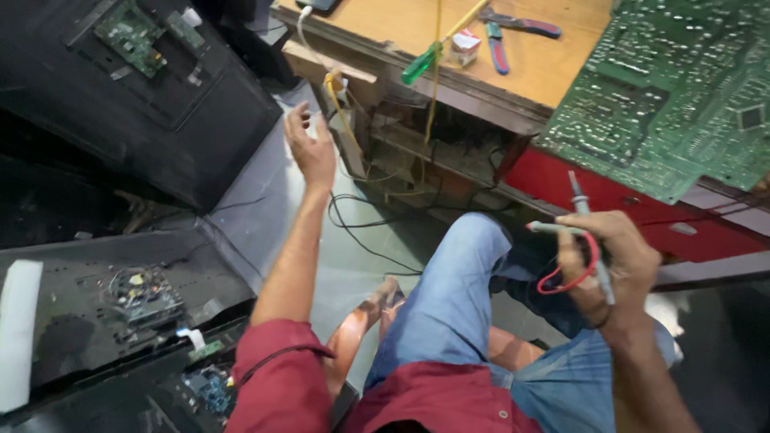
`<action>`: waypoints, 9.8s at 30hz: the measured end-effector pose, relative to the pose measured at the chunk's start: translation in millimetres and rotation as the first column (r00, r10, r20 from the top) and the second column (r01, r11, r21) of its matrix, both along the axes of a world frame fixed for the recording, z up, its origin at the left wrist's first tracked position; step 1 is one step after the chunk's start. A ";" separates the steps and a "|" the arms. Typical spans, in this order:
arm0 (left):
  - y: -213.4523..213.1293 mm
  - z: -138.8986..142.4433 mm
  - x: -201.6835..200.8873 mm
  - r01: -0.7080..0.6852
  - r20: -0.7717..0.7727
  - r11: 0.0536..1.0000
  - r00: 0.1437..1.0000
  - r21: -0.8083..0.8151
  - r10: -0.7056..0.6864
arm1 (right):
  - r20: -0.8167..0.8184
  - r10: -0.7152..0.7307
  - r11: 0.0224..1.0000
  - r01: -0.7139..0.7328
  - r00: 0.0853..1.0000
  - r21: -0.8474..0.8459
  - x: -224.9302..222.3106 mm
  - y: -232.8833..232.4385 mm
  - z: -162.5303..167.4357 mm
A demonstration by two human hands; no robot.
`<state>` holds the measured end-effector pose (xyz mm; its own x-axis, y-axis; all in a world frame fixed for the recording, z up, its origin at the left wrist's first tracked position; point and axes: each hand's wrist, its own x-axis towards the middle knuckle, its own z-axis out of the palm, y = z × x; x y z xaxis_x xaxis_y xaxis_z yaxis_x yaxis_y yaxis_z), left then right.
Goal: The person probes a green circuit board with multimeter test leads, checking points across the board. They use a handheld component tester on the board, flip the board over to work on its underside, and finish by touching a soldering iron to the board's solder side.
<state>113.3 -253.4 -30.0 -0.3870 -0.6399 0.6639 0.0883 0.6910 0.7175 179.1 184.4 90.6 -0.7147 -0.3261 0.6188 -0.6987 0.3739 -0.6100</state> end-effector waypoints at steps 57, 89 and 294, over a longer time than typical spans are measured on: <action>337.2 77.9 -12.0 0.877 -0.326 0.080 0.259 0.474 -0.909 | 0.230 -0.226 0.970 0.240 0.947 -0.036 -66.1 113.1 9.0; 227.3 85.3 -179.3 0.846 -0.431 0.477 0.532 0.238 -0.729 | 0.198 -0.417 0.821 0.462 0.887 -0.336 -139.8 28.8 -1.0; 231.5 56.4 -254.9 0.772 -0.274 0.635 0.604 -0.035 -0.749 | -0.222 -0.427 0.864 0.468 0.877 0.187 -214.4 -8.1 -6.3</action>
<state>-141.5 -21.9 26.4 -0.5940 -0.2431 0.7668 0.7305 0.2362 0.6407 -35.2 176.3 84.3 -0.7100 -0.1421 0.6897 -0.5055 0.7847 -0.3587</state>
